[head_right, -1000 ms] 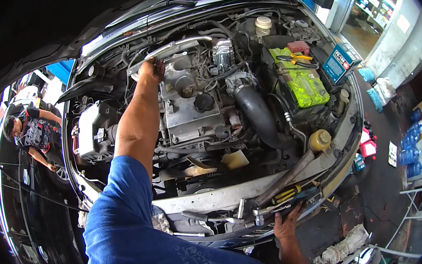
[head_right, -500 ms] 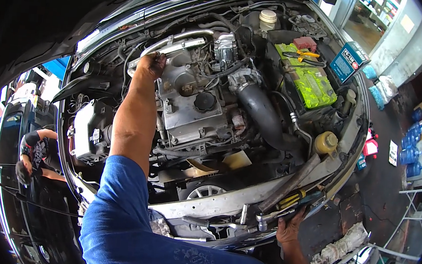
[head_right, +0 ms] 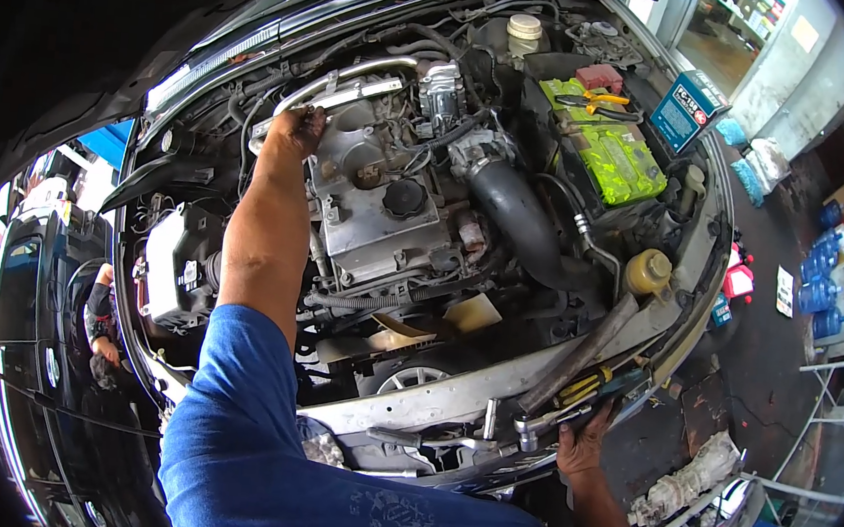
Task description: Repairing or maintaining components within the engine bay of a vehicle.
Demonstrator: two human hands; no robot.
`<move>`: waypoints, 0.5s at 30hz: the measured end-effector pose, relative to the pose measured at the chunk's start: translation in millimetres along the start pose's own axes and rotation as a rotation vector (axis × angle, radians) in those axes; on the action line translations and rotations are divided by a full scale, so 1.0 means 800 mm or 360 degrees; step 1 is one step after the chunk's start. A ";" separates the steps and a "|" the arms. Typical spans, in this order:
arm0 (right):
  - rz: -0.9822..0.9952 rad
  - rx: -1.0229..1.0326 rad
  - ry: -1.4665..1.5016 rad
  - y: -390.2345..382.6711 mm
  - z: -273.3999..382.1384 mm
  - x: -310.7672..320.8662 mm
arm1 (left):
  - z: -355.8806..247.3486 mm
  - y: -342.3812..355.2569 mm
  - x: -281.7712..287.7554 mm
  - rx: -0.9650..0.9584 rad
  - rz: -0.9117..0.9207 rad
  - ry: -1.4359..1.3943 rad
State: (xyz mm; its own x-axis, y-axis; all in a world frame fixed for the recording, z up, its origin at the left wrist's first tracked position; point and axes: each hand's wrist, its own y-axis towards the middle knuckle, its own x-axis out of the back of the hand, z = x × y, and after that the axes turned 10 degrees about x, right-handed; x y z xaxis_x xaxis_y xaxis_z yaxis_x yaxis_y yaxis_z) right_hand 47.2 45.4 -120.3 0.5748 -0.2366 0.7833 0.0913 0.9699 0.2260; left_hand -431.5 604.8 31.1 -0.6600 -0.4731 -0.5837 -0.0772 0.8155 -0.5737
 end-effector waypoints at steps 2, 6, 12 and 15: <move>-0.0010 0.0020 0.0025 0.004 0.004 0.002 | 0.004 -0.001 -0.003 -0.0003 -0.0017 0.0004; 0.0002 0.0004 0.0045 0.010 0.010 0.009 | 0.010 -0.002 -0.007 -0.0005 -0.0040 0.0005; -0.0002 -0.0009 0.0017 0.002 -0.002 0.000 | 0.000 0.003 0.000 -0.0019 -0.0008 0.0002; -0.0007 -0.0011 -0.0003 0.000 -0.005 0.000 | 0.005 0.008 -0.002 -0.0065 -0.0007 0.0043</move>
State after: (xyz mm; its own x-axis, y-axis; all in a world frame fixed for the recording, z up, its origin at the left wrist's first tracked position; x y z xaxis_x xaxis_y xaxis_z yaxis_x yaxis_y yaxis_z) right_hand 50.3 45.4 -122.2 0.5729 -0.2409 0.7834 0.0995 0.9692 0.2253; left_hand -427.9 609.7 26.4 -0.6792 -0.4681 -0.5652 -0.1104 0.8265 -0.5519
